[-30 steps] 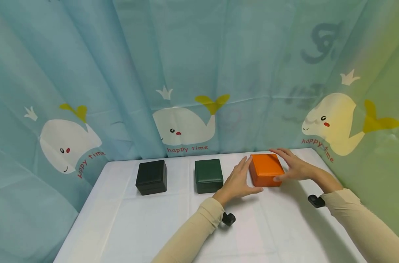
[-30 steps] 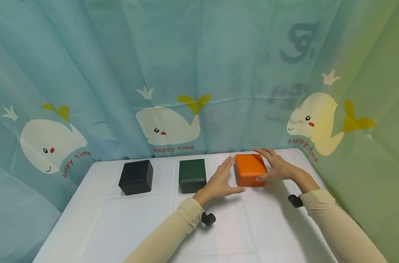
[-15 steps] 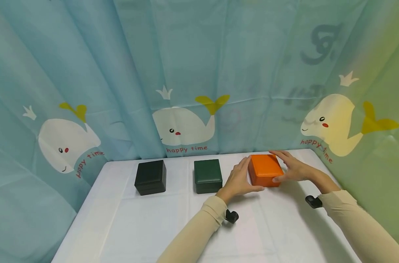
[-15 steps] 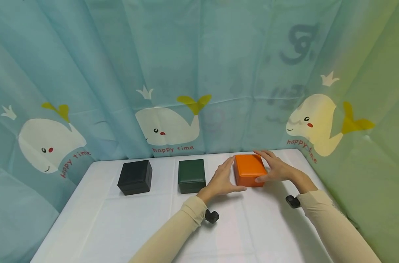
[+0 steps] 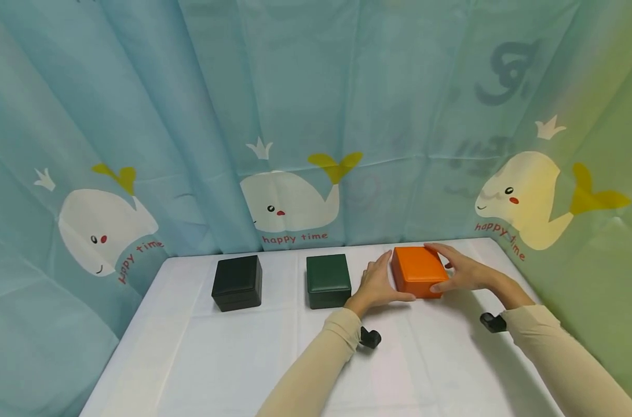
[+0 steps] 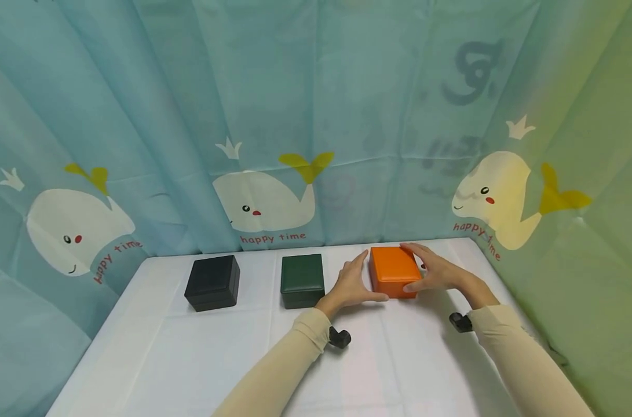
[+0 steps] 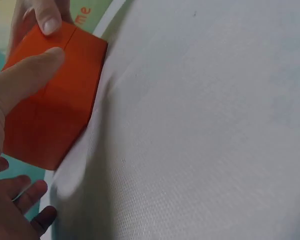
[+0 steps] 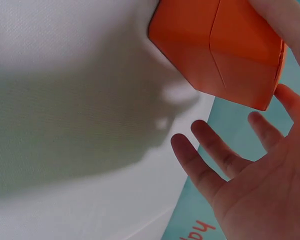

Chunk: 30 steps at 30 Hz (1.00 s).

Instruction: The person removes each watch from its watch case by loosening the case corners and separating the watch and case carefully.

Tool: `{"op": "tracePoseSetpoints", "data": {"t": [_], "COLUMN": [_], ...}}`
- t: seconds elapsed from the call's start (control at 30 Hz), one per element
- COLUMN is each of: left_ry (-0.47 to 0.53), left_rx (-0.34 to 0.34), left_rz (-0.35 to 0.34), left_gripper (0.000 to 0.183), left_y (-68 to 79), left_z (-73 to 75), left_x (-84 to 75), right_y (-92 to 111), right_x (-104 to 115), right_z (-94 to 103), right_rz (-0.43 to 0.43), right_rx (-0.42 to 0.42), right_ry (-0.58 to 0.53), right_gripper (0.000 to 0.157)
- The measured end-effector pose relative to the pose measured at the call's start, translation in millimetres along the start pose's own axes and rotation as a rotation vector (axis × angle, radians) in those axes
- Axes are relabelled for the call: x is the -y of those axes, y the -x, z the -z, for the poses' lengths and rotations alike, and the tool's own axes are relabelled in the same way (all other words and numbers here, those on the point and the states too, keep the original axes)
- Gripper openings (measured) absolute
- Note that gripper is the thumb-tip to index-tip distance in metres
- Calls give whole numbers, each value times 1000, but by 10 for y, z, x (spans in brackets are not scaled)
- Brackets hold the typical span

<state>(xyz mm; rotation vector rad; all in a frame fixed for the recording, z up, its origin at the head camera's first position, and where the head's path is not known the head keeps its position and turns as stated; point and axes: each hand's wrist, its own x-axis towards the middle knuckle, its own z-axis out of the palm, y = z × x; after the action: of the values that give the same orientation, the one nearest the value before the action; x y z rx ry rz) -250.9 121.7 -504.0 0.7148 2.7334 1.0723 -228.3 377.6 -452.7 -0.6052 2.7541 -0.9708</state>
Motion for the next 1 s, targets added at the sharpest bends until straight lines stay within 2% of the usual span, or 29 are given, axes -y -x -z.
{"op": "tracePoseSetpoints", "data": {"t": [0.27,0.5,0.73,1.0], "left_ry": [-1,-20,-35,-26], "left_rx": [39,51,47,36], "left_rz": [54,42,36,64], "left_gripper": [121,120,119,116], "left_y": [-73,-143,-153,-170], "left_z": [-54,-93,-95,-122], "left_x": [83,93,105,101], "right_y": [17,32,22,31], "right_x": [-58,-36,-23,-85], "right_z": [-10,31,39,20], "right_rz": [-34,-76,-133,-112], "right_rx": [30,60,79,47], "right_ry": [-51,-97,-137,-150], "right_gripper": [103,101,101,101]}}
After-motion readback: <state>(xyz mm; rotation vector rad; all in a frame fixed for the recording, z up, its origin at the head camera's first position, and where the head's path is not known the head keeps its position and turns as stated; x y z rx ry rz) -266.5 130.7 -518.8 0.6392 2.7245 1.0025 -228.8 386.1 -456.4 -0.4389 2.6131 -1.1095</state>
